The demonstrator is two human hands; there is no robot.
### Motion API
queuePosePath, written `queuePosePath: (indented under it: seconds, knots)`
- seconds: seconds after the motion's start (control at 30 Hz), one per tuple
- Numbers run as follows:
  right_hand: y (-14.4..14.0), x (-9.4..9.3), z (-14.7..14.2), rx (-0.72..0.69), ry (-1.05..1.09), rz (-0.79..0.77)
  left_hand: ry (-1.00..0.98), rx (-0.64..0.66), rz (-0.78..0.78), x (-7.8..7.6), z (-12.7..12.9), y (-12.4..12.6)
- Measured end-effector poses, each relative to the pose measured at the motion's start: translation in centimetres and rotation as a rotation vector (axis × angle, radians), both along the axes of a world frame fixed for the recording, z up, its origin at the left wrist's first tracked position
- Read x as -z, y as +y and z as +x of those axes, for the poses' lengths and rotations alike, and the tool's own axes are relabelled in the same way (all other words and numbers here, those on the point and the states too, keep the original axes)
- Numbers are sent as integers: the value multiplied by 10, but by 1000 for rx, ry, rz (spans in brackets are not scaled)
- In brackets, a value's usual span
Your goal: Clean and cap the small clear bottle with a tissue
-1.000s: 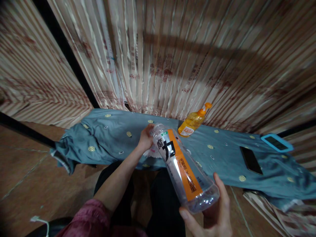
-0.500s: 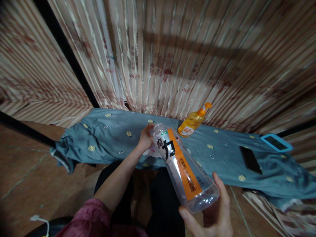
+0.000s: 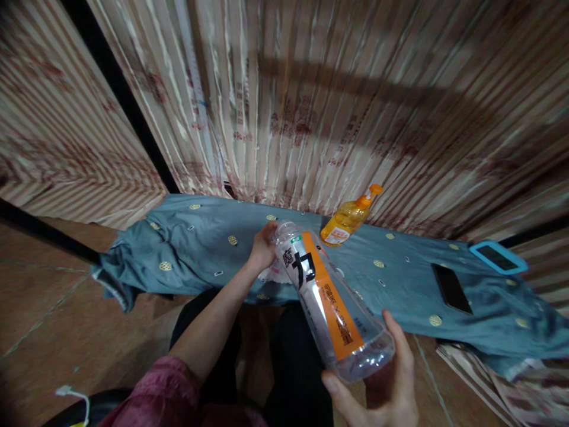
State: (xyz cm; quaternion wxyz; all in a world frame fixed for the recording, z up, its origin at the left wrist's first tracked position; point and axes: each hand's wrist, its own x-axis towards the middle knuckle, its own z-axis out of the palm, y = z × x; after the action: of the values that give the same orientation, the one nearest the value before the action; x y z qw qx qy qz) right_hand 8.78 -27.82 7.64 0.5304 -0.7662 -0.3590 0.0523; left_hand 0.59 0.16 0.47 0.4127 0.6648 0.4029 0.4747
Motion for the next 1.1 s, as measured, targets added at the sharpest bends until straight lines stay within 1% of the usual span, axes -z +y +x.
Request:
queuePosePath:
  seconds: [0.2,0.3,0.43,0.63,0.73,0.83,1.1]
  knots:
    - [1,-6,-5,40,6,-28,3,-6,1,0,0,0]
    - [2,-7,-7,61,75,-18,5,-8,4,0,0,0]
    - [2,-6,-5,53,137,-9,7,-4,-11,-1,0,0]
    - [1,-5,-3,45,30,-21,18,-12,-14,-4,0,-1]
    - [2,-5,-4,56,57,-9,30,-12,-17,-4,0,-1]
    - [3,-6,-5,68,40,-1,10,-4,-25,-4,0,-1]
    - [0,-5,-4,31,59,-16,17,-18,-30,-5,1,-2]
